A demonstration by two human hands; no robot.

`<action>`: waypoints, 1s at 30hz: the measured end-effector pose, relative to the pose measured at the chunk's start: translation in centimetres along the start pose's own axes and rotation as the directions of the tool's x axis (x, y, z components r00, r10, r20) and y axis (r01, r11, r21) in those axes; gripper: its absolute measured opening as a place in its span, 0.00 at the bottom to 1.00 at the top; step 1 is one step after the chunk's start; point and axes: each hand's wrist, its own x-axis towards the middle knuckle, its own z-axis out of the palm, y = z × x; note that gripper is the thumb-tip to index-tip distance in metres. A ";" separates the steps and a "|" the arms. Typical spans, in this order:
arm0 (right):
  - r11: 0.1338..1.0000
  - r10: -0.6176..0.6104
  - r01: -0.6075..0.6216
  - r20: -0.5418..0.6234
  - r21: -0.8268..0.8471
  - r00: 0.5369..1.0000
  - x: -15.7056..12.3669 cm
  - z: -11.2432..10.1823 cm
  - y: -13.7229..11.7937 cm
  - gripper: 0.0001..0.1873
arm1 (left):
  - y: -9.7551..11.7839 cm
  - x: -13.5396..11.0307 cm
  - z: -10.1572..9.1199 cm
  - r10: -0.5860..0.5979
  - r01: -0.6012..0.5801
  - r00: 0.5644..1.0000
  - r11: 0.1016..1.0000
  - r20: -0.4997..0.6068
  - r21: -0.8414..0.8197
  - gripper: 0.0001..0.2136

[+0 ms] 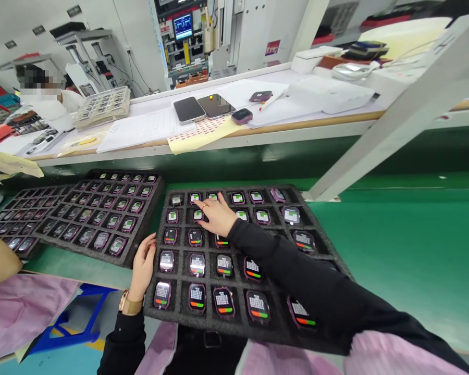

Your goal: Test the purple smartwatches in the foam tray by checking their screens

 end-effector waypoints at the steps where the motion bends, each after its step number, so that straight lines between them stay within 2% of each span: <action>1: 1.000 -0.001 0.001 0.013 -0.005 1.000 0.3 0.2 0.0 0.32 | 0.0 0.0 0.0 -0.002 0.002 1.000 1.000 -0.003 -0.001 0.19; 8: 1.000 -0.015 0.016 0.063 -0.005 0.998 0.6 0.7 0.8 0.26 | 0.0 0.1 -0.1 -0.007 0.007 1.000 1.000 -0.002 0.001 0.17; 15: 0.999 -0.038 0.041 0.108 -0.022 0.993 1.2 0.0 1.2 0.33 | 0.1 0.2 0.0 -0.014 0.014 1.000 1.000 -0.006 0.016 0.17; 21: 1.000 -0.024 0.024 0.071 -0.001 0.997 2.0 0.9 1.2 0.27 | 0.0 0.2 0.0 -0.013 0.014 1.000 1.000 -0.012 0.019 0.16; 26: 0.999 -0.032 0.032 0.007 0.041 0.999 1.2 1.8 2.0 0.26 | -0.3 0.2 -0.1 -0.012 0.012 1.000 1.000 -0.005 0.019 0.16; 30: 0.995 -0.082 0.084 -0.030 0.055 0.996 0.5 1.7 2.1 0.27 | -0.4 0.3 -0.1 -0.001 0.001 1.000 1.000 -0.001 0.019 0.16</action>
